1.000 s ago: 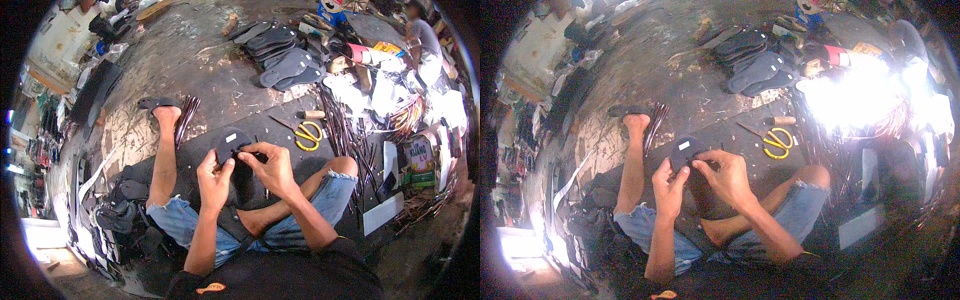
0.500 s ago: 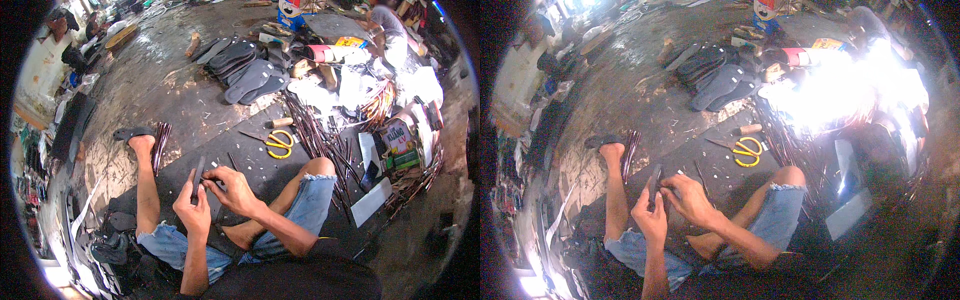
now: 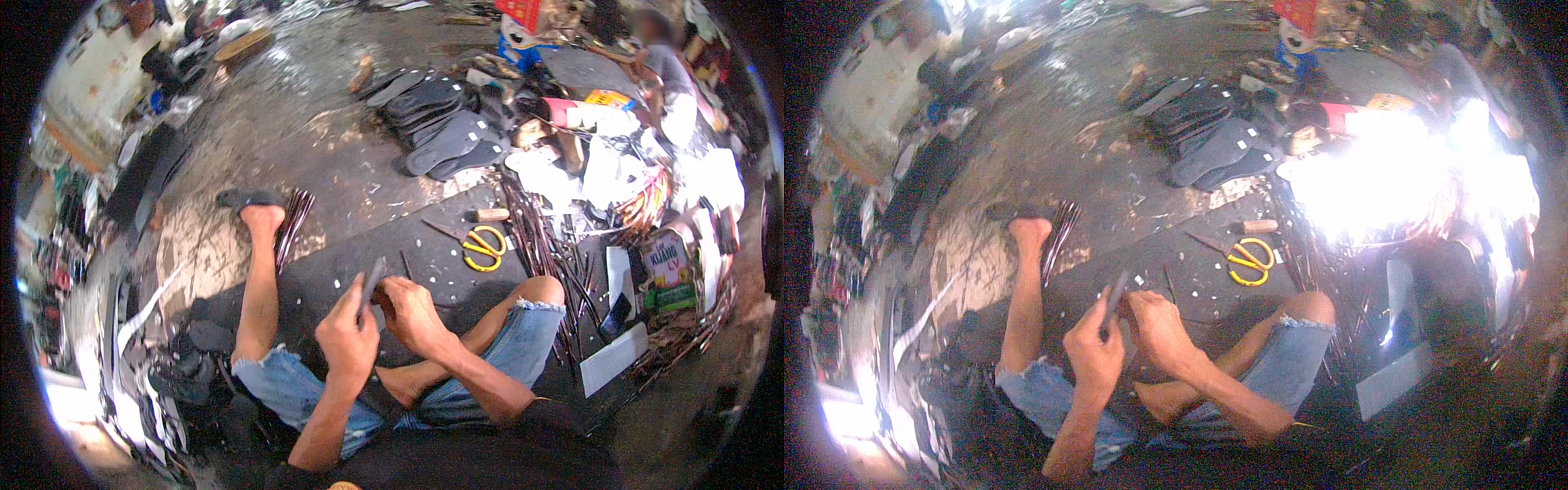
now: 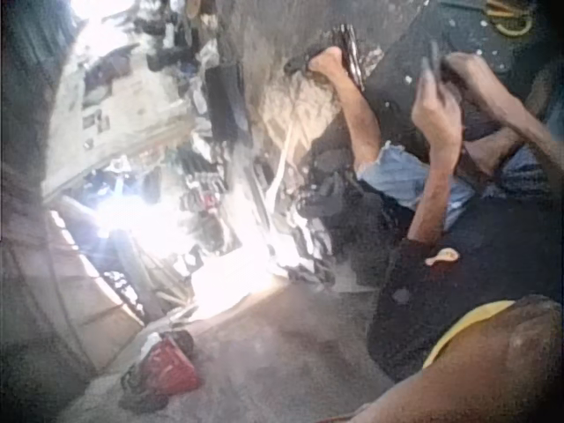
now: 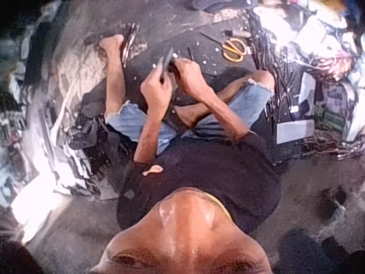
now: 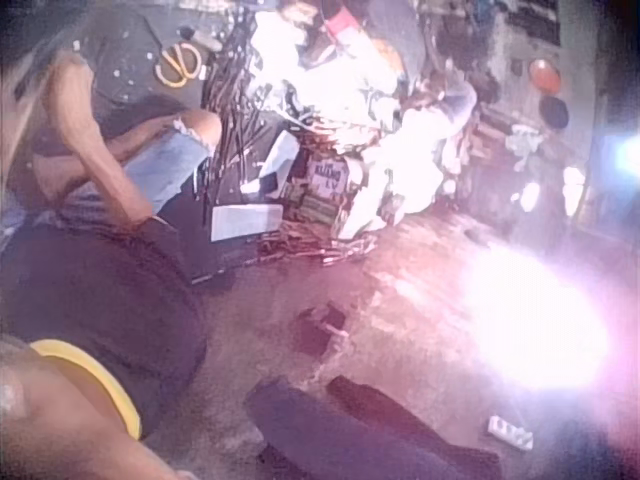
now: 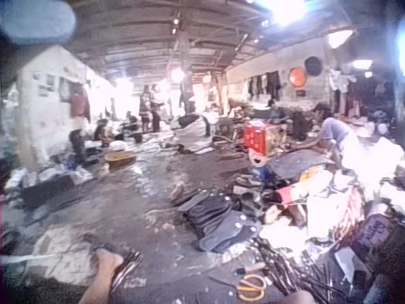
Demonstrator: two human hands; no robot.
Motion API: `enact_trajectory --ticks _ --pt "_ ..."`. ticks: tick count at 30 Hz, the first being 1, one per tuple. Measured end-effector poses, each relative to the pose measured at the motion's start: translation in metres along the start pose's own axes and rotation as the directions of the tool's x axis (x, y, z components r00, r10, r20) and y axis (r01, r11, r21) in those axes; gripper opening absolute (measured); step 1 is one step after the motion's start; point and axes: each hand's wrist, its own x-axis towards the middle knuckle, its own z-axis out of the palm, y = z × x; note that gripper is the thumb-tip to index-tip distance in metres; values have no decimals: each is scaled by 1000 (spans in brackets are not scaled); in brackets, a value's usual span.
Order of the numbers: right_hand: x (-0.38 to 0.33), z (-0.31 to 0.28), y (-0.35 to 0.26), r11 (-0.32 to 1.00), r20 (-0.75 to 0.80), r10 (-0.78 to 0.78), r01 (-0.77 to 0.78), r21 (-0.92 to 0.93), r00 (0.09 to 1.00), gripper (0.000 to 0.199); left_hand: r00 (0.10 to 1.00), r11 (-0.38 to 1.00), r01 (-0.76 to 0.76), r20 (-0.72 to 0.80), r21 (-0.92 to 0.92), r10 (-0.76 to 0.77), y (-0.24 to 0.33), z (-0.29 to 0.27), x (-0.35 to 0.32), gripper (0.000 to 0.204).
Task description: The person sits on the floor and assembles black sandals by inserting thin straps into pre-punched holes on the soles. They handle multiple sandals one at a time, threading and adjusting the straps by hand, then placing finished units aside.
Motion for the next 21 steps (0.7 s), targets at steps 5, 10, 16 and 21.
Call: enact_trajectory --ticks 5,10,16,21 --pt "8 -7 -13 998 -110 55 -57 -14 992 11 1000 1000 -19 13 3 19 1 -3 12 54" --pt "-4 -14 -15 990 -42 134 -136 -30 990 8 987 999 -11 159 39 5 29 -22 16 54" --pt "24 -41 -23 990 43 125 -121 -77 991 17 881 783 433 392 -447 -264 -54 -37 -17 88" --pt "10 -32 6 956 -234 -167 100 -276 958 23 960 919 275 132 -282 -247 -45 -13 -23 76"
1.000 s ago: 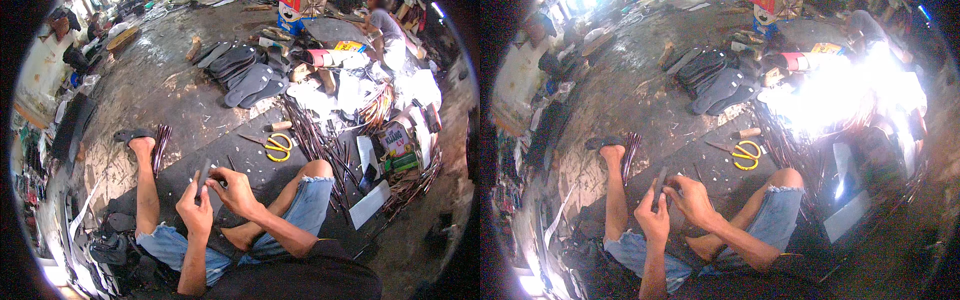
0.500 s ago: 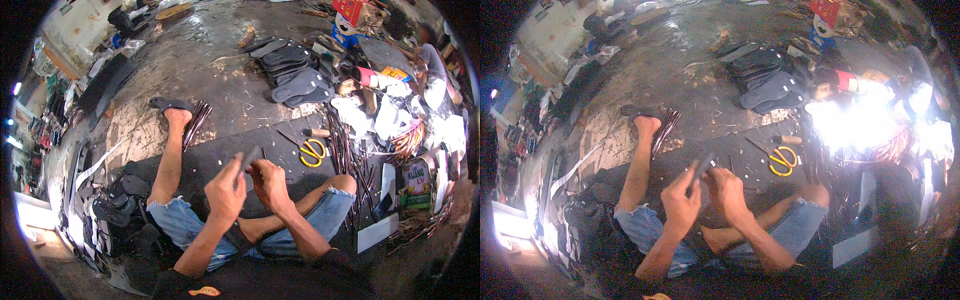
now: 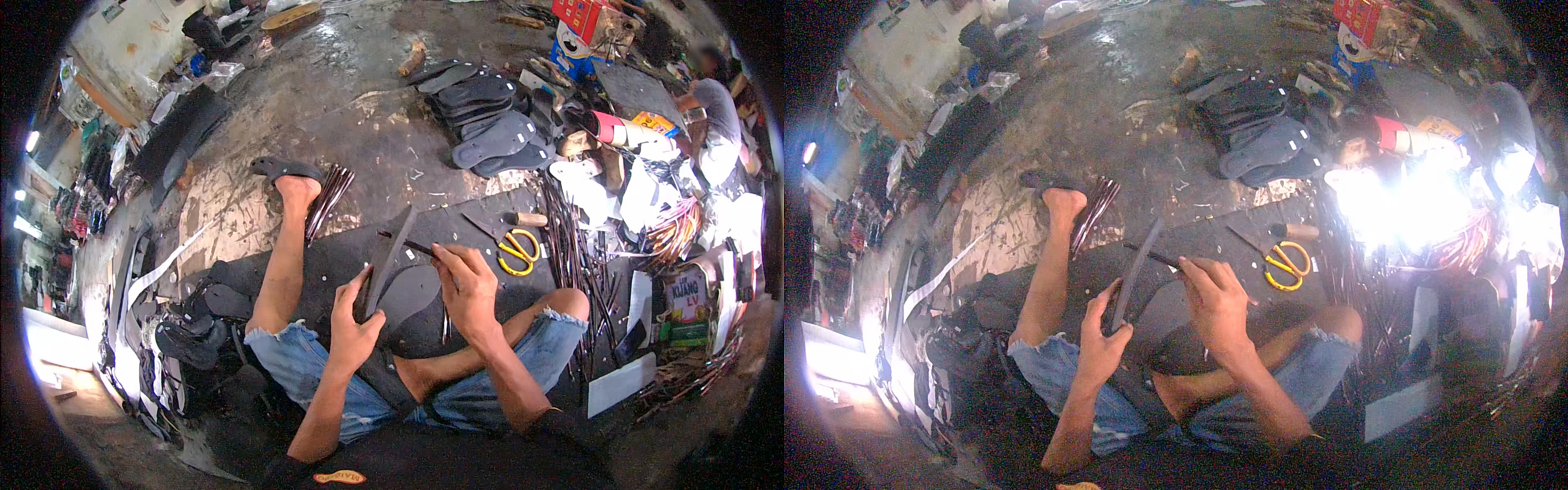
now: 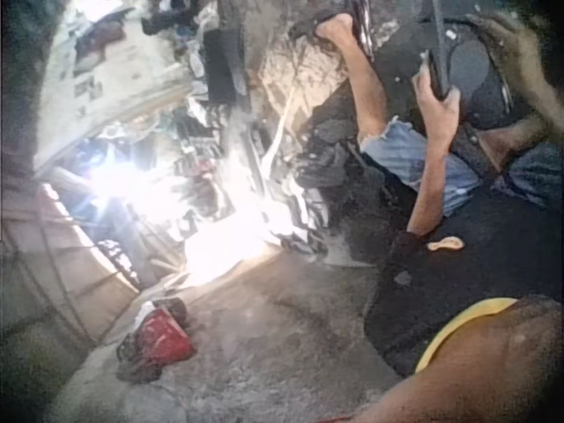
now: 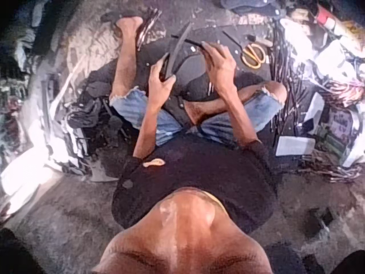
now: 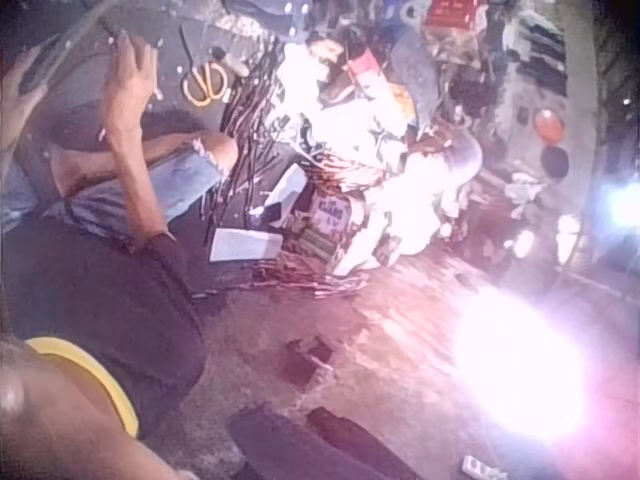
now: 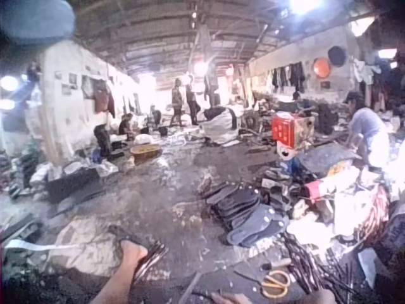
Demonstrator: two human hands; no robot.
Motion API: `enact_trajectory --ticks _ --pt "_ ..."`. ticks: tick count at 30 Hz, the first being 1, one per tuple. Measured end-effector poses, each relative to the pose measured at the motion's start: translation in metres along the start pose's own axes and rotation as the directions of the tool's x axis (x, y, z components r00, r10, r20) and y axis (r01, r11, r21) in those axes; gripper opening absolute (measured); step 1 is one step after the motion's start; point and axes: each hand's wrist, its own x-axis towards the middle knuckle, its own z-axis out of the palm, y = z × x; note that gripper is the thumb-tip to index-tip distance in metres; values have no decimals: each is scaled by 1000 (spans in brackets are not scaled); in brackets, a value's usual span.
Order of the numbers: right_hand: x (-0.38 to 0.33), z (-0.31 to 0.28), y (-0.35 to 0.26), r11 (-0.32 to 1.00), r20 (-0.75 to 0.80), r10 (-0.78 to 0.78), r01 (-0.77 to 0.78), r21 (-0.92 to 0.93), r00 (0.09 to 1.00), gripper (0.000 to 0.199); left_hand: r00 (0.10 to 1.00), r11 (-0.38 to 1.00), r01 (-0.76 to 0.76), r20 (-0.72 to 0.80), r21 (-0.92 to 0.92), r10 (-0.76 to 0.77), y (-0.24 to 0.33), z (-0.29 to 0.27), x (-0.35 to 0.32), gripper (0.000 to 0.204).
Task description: The person sits on the floor and assembles black sandals by inserting thin straps into pre-punched holes on the soles. They handle multiple sandals one at a time, threading and adjusting the straps by hand, then placing finished units aside.
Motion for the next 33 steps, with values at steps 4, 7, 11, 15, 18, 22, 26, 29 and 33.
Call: enact_trajectory --ticks 4,7,11,15,18,22,26,29,33 --pt "8 -12 1 978 187 209 -206 -34 960 30 998 991 -65 -12 119 67 -2 -17 10 71" --pt "25 -71 25 849 529 355 -503 162 770 29 941 1000 3 338 -13 1 0 -83 27 65" --pt "9 -52 31 723 572 299 -572 387 764 22 853 738 299 517 -605 78 -3 -40 2 55" --pt "-10 -13 -1 947 351 198 -271 172 915 22 958 550 287 239 -784 -159 39 15 2 46" --pt "9 -16 -11 856 380 353 -459 237 855 17 945 538 301 171 -787 -278 41 30 4 46" --pt "-12 10 -14 580 327 444 -546 604 834 11 950 452 246 120 -858 -289 38 41 1 39" --pt "-14 8 -31 742 233 442 -499 447 866 10 943 511 238 70 -826 -326 45 42 1 38" --pt "-14 9 -41 833 132 387 -407 376 913 17 947 603 215 13 -768 -322 48 47 0 36" --pt "-19 13 -41 775 177 418 -451 443 891 19 967 795 210 2 -569 -254 42 47 -1 37"
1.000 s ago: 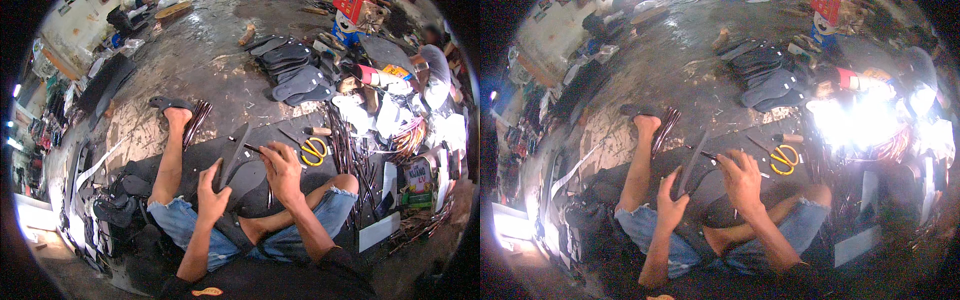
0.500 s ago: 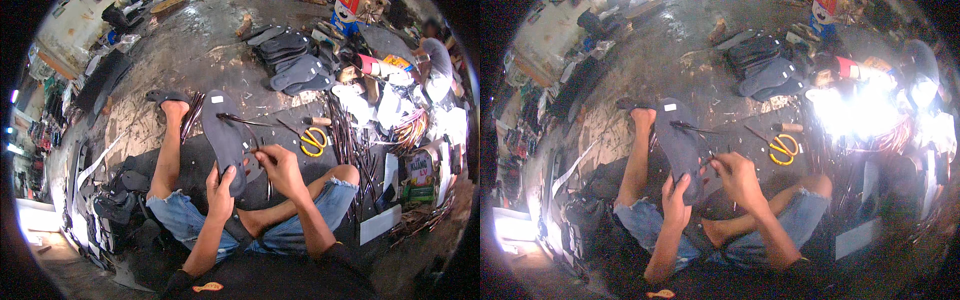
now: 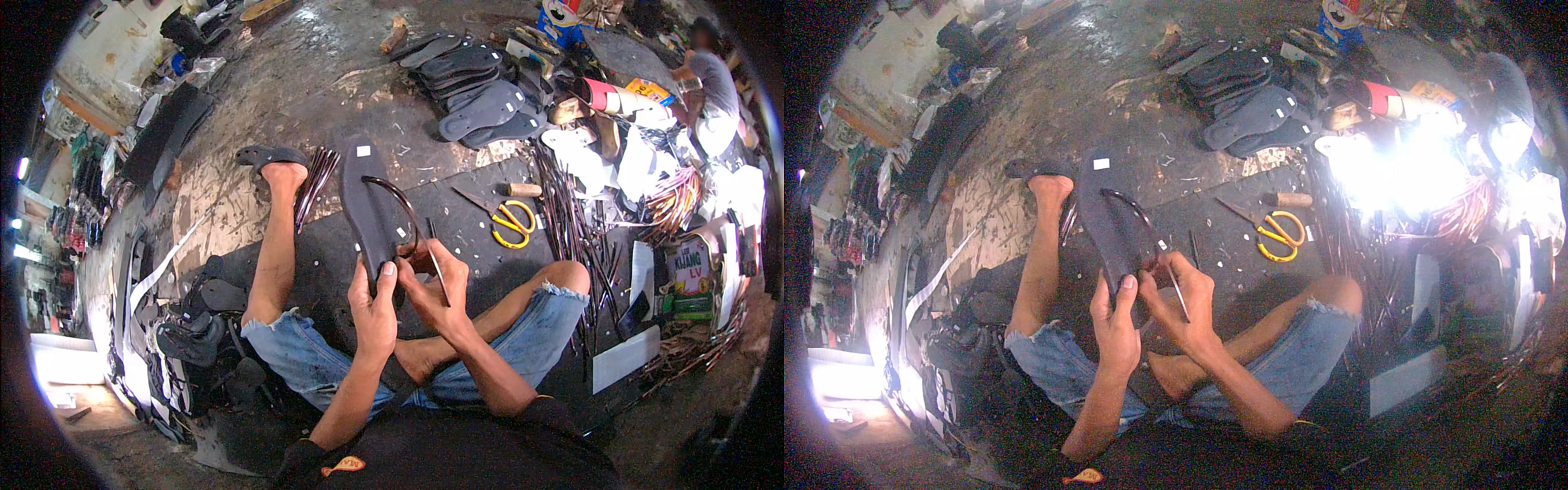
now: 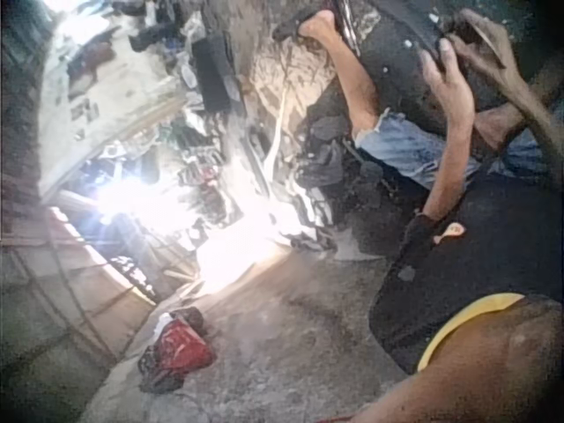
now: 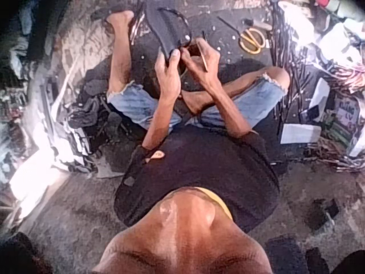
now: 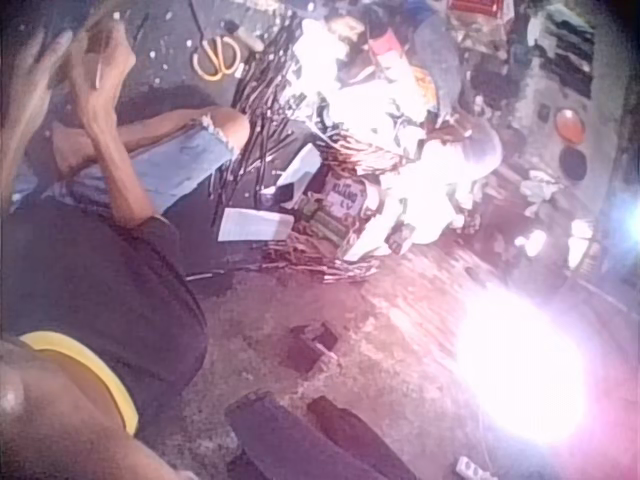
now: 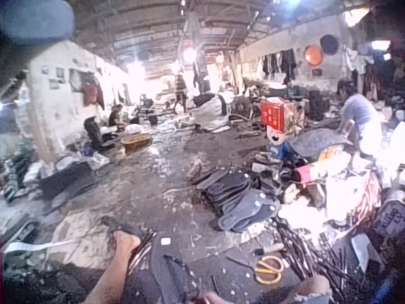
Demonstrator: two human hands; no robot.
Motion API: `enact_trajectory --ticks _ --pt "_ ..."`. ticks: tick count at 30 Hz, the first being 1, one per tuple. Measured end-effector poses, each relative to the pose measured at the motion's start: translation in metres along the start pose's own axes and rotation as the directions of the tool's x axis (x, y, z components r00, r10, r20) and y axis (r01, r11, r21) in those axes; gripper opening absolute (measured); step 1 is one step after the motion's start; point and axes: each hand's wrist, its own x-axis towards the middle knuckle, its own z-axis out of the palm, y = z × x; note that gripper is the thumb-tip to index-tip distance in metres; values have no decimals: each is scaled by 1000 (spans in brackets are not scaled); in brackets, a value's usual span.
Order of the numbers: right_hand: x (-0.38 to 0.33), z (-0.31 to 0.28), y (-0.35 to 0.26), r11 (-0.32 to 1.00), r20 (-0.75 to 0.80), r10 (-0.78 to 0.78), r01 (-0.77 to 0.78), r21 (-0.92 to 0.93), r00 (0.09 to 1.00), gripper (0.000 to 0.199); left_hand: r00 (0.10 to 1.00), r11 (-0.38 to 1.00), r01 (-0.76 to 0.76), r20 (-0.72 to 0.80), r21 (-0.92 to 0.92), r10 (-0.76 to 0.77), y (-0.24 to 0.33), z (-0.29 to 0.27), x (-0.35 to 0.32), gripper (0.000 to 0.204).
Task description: The person sits on the floor and assembles black sandals by inserting thin straps into pre-punched holes on the soles. They handle multiple sandals one at a time, threading and adjusting the straps by hand, then placing finished units aside.
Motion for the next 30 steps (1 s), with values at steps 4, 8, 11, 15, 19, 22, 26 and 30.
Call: enact_trajectory --ticks 4,8,11,15,19,22,26,30 --pt "7 1 27 986 18 139 -140 90 990 17 999 994 -36 40 101 32 2 2 2 36" --pt "14 -12 23 909 95 260 -277 312 961 19 976 954 209 108 -217 -189 11 -4 13 41" --pt "5 -33 51 643 276 458 -530 553 845 32 904 737 428 249 -524 -348 14 -15 25 47" --pt "-13 -15 53 326 596 398 -715 619 697 26 832 655 547 429 -522 -353 -10 -28 22 47" --pt "-11 -19 26 895 151 232 -271 353 961 29 885 789 446 338 -423 -319 9 -17 22 45" --pt "8 -35 -22 927 46 -283 286 -243 958 41 897 889 392 311 -237 -313 7 -25 18 45" --pt "19 -40 -31 905 90 -398 407 -124 913 31 901 906 1 393 424 -185 18 -39 13 61" --pt "25 -49 -23 947 86 -64 33 320 994 24 999 943 -2 49 332 -15 29 -94 30 69"
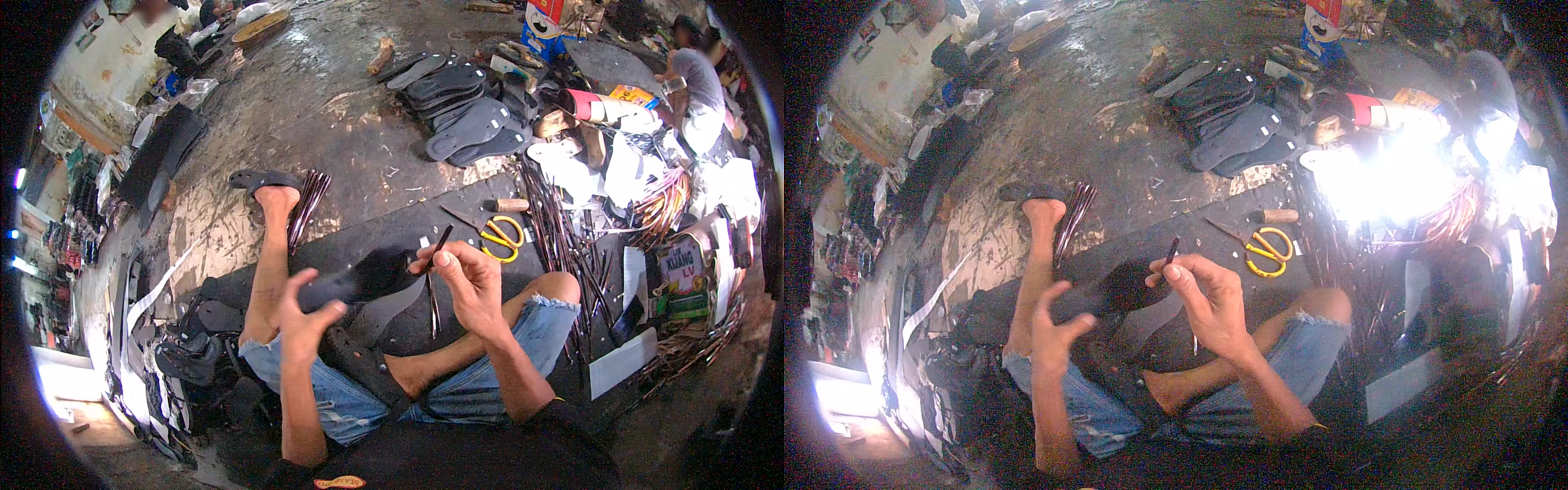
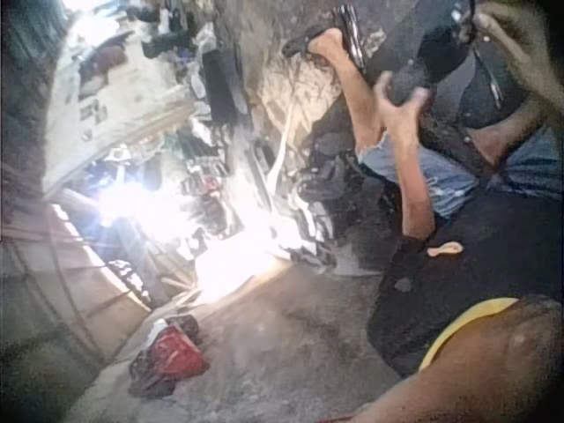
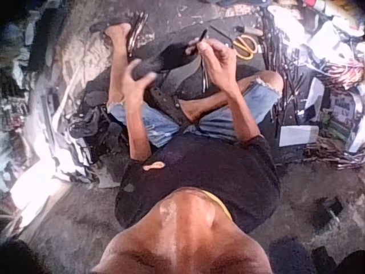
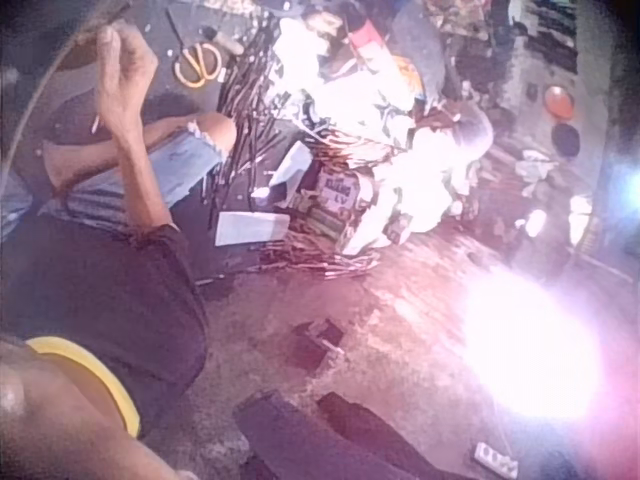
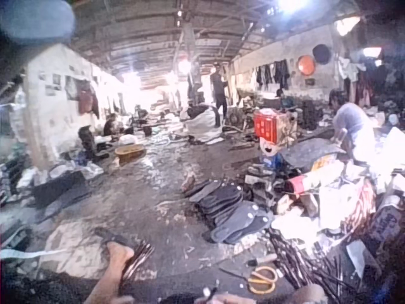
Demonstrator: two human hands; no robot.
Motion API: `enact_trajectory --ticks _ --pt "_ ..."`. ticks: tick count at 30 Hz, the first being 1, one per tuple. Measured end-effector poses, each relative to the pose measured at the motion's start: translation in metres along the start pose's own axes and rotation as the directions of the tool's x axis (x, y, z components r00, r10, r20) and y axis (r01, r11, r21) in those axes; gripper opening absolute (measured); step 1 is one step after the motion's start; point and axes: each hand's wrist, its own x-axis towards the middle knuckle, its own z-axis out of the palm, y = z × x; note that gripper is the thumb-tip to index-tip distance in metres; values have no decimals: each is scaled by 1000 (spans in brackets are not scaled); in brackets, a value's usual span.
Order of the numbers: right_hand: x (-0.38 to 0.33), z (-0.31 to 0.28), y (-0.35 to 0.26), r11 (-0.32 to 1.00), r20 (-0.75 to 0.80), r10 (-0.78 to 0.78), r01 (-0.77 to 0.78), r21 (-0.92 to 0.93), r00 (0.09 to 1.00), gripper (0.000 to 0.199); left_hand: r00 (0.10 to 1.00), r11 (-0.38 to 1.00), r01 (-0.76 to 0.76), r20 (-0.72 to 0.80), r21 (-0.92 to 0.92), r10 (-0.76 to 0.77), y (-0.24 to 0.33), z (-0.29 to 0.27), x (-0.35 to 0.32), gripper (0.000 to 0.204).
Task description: The person sits on the floor and assembles black sandals by inserting thin straps into pre-punched holes on the soles. They handle multiple sandals one at a time, threading and adjusting the straps by hand, then placing finished units aside.
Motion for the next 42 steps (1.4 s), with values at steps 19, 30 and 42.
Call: enact_trajectory --ticks 19,30,42 --pt "-1 55 27 798 -42 -272 201 -569 961 18 907 941 -336 -254 42 335 29 81 -25 23" --pt "9 35 63 842 250 -261 346 -414 932 81 812 844 -456 -257 281 524 2 69 -13 50" --pt "22 -39 50 947 -34 192 -195 -255 981 55 871 383 491 456 -783 -185 -48 88 -61 29"
